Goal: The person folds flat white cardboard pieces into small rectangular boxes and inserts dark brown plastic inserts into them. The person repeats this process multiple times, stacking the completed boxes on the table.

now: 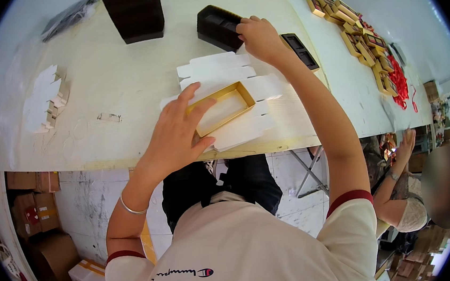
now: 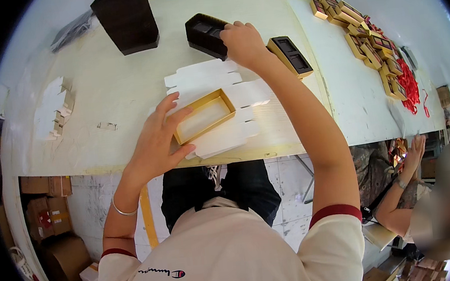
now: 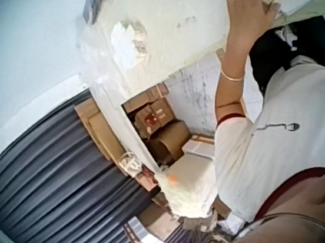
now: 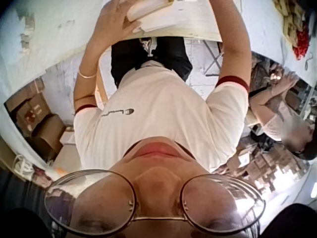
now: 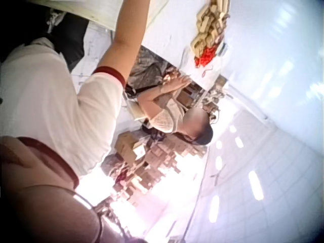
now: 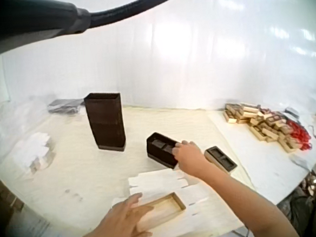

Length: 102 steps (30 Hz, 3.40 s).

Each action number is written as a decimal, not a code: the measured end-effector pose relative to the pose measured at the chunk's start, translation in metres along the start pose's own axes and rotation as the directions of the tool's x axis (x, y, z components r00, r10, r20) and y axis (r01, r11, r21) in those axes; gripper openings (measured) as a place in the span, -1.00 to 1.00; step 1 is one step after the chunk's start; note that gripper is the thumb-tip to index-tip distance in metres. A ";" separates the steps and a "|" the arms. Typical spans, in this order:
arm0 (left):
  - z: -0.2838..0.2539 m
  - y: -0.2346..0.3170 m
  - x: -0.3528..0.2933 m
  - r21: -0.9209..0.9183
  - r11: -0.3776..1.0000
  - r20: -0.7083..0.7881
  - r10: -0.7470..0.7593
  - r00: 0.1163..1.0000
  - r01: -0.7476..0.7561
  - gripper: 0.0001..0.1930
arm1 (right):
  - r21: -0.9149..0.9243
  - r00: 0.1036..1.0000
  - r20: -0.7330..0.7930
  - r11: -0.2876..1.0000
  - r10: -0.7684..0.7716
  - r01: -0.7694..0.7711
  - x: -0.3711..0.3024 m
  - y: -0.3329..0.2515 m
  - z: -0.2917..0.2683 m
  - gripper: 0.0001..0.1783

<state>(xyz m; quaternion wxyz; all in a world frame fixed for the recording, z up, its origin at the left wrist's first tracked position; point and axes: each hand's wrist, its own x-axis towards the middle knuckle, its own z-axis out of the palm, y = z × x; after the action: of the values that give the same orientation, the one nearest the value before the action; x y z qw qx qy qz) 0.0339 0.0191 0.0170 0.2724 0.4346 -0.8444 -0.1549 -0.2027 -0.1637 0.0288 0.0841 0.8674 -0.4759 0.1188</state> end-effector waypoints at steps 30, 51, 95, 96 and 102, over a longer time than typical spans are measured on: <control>0.012 -0.006 0.004 -0.093 0.995 0.088 -0.010 0.996 0.018 -0.26 | 0.540 0.651 0.725 0.401 0.224 -0.740 -0.093 -0.066 -0.076 -0.56; 0.025 -0.010 0.019 -0.042 0.993 0.036 0.112 0.993 -0.111 -0.12 | 0.630 0.928 0.034 0.729 -0.370 0.267 -0.129 -0.073 -0.053 -0.67; 0.021 -0.015 -0.003 0.020 0.993 -0.008 0.112 0.994 -0.112 -0.43 | 0.563 0.975 -0.223 0.816 -0.001 0.129 -0.179 -0.101 -0.005 -0.47; 0.025 -0.017 -0.002 -0.043 0.994 0.008 0.102 0.995 -0.102 -0.46 | 0.556 0.972 -0.235 0.822 0.011 0.125 -0.178 -0.100 -0.006 -0.48; 0.016 -0.007 -0.007 -0.015 0.991 -0.215 0.127 0.968 -0.133 -0.35 | 0.533 0.960 -0.256 0.845 0.110 0.045 -0.183 -0.072 -0.041 -0.49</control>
<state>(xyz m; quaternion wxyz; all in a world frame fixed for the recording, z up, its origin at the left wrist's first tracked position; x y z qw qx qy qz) 0.0324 0.0216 -0.0016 0.3773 0.3884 -0.8345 -0.1018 -0.2417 0.0327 0.0133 -0.0965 0.8230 -0.4221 0.3676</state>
